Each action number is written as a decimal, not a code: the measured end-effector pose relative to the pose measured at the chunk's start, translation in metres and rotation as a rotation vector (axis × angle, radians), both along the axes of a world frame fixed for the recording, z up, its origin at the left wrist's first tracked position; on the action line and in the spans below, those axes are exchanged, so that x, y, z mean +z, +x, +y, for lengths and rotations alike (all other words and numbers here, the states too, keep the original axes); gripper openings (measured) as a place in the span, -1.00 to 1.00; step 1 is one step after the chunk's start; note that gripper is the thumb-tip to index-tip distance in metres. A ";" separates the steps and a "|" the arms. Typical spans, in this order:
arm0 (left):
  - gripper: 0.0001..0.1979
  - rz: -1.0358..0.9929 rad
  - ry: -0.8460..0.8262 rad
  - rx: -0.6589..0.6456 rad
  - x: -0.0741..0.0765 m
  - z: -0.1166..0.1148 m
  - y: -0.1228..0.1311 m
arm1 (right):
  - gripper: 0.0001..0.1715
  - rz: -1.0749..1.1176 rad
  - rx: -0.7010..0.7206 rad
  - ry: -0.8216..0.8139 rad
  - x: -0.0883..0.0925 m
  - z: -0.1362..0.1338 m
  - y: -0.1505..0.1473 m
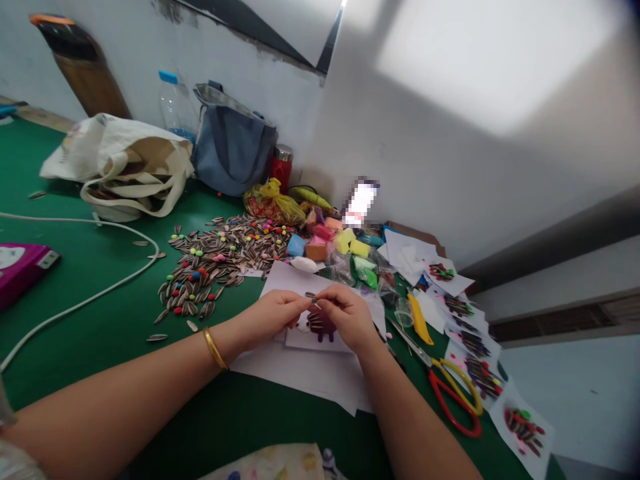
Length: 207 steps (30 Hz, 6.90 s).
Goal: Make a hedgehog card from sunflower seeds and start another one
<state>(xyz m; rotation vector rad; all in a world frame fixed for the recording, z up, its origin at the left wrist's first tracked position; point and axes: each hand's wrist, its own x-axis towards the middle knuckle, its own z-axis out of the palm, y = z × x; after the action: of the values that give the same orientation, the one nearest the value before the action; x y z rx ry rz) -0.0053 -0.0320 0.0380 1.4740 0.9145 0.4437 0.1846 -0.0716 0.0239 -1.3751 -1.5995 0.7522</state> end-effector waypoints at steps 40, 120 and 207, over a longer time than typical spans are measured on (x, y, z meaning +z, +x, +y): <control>-0.67 0.543 0.835 -0.264 -0.027 -0.003 0.000 | -0.81 -0.452 0.156 -0.027 -0.025 0.013 0.030; -0.43 -0.601 -0.850 0.219 0.005 -0.007 0.002 | -0.73 -0.516 0.007 0.254 0.016 -0.025 -0.018; -0.70 0.401 0.576 -0.084 -0.017 0.012 -0.006 | -0.73 -0.562 -0.035 -0.350 0.002 -0.010 0.048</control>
<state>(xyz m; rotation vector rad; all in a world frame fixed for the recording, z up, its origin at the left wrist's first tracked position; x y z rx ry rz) -0.0110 -0.0201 0.0207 2.1742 1.0844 0.3698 0.2328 -0.0816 0.0262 -1.9930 -1.9205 0.6810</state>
